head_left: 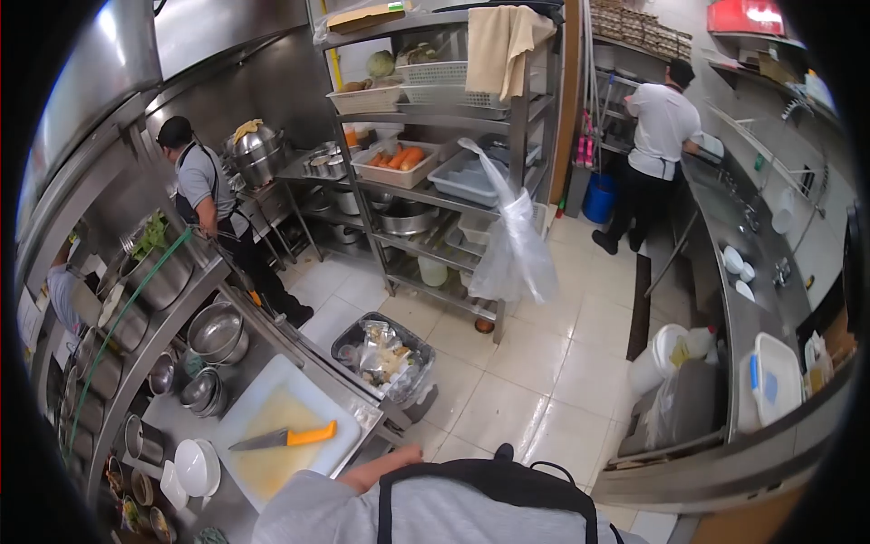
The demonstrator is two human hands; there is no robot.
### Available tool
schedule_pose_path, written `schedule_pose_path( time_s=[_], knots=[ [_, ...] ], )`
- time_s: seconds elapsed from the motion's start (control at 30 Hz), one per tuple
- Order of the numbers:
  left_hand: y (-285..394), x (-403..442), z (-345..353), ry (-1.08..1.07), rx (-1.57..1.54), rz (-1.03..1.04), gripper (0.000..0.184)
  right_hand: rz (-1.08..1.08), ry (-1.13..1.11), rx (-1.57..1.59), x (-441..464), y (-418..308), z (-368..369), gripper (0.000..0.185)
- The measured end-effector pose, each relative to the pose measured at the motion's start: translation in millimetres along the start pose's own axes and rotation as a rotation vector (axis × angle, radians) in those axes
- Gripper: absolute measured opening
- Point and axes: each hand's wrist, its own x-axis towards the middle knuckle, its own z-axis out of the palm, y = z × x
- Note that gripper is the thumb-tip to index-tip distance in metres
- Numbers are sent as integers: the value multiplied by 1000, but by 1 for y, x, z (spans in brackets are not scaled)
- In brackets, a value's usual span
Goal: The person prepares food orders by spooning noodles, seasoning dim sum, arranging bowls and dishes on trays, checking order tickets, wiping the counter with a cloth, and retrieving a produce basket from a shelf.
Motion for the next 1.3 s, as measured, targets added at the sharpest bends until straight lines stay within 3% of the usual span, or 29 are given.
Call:
schedule_pose_path(
  time_s=[0.1, 0.27, 0.3, 0.37, 0.43, 0.47, 0.57, 0.67, 0.7, 0.8, 0.87, 0.93, 1.03, 1.1, 1.27, 1.3],
  knots=[
    [-13, 14, -15, -78, 53, -61, 30, -18, -52, -76, 42, -68, 26, 12],
    [-31, 52, -58, 94, 69, -89, 28, -185, -361, -256, 111, -207, 127, 15],
    [-17, 49, -83, 71, -30, -189, 31, -269, -273, -731, 149, -227, 157, 19],
    [17, 44, -125, 66, -162, -310, 34, -386, -256, -1191, 227, -251, 214, 25],
    [29, 58, -142, 362, -258, -248, 27, -375, -361, -979, 247, -282, 268, 26],
    [35, 65, -147, 378, -281, -263, 27, -338, -373, -777, 206, -310, 315, 25],
    [45, 79, -145, 332, -379, -240, 32, -298, -547, -688, 217, -325, 398, 27],
    [22, 89, -138, 283, -352, -134, 28, -232, -688, -885, 209, -337, 443, 27],
    [-5, 112, -120, 193, -395, -174, 28, -287, -714, -1042, 301, -302, 446, 25],
    [-39, 97, -144, 174, -298, -305, 31, -477, -662, -1092, 313, -310, 447, 18],
    [-62, 90, -178, 171, -212, -319, 32, -395, -700, -974, 434, -281, 418, 20],
    [-83, 101, -200, 172, -182, -370, 33, -661, -427, -1382, 320, -338, 414, 32],
    [-112, 140, -251, 93, -269, -405, 35, -589, -381, -1385, 328, -345, 384, 32],
    [-91, 140, -310, 451, -492, -387, 33, -513, -357, -1340, 334, -354, 397, 31],
    [-50, 178, -464, 964, -608, -118, 26, -454, -407, -1226, 360, -386, 454, 31],
    [-42, 186, -498, 989, -657, -85, 28, -447, -430, -1198, 365, -393, 468, 30]
  ],
)
